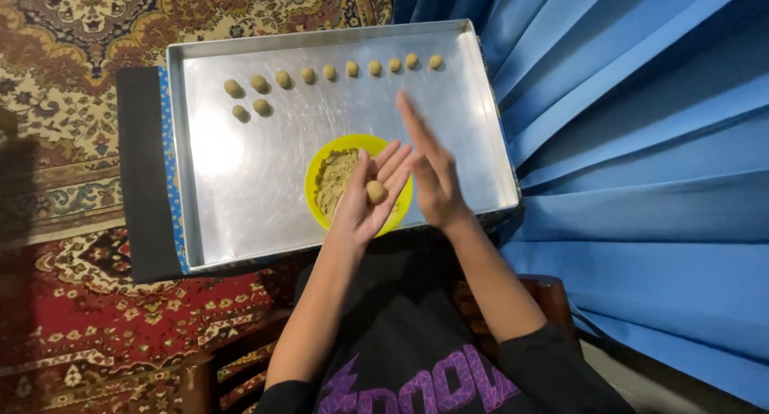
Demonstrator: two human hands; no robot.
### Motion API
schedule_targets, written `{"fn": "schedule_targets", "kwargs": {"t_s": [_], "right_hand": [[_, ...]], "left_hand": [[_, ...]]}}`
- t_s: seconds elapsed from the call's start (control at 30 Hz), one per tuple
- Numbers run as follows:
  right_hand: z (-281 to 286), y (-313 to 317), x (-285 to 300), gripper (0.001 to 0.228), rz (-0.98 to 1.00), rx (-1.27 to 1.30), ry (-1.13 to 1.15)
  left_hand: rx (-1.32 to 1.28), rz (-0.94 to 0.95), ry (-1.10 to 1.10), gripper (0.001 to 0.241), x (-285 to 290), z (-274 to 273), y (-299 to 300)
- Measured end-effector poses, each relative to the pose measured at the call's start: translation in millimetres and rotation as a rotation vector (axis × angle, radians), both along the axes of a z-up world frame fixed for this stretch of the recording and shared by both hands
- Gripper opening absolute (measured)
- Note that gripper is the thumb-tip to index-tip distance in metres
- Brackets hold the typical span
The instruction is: A person is rolling small pieces of dough into balls and placing them in neat rows on a large metal baking tray.
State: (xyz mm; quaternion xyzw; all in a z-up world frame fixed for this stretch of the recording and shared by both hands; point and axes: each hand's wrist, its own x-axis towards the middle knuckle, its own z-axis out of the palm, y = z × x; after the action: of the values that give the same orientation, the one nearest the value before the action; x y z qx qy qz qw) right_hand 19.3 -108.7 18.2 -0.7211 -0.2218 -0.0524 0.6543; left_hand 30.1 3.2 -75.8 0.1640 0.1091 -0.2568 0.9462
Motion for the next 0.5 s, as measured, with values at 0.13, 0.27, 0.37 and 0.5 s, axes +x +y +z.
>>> {"fn": "schedule_targets", "kwargs": {"t_s": [0.13,0.27,0.37,0.5], "right_hand": [[-38,21,2,0.067,-0.213,-0.595,-0.411],[-26,26,-12,0.062,0.055,-0.668,-0.495],[-19,-4,7,0.078,-0.161,-0.887,-0.17],[-19,11,-11,0.076,-0.019,-0.864,-0.354]], "left_hand": [[-0.011,-0.053,0.019,0.078,-3,24,-10],[-0.287,-0.048,0.029,0.082,6,-7,21],[-0.191,-0.08,0.047,0.068,-24,76,8],[-0.059,-0.32,0.081,0.102,-13,49,-2]]}}
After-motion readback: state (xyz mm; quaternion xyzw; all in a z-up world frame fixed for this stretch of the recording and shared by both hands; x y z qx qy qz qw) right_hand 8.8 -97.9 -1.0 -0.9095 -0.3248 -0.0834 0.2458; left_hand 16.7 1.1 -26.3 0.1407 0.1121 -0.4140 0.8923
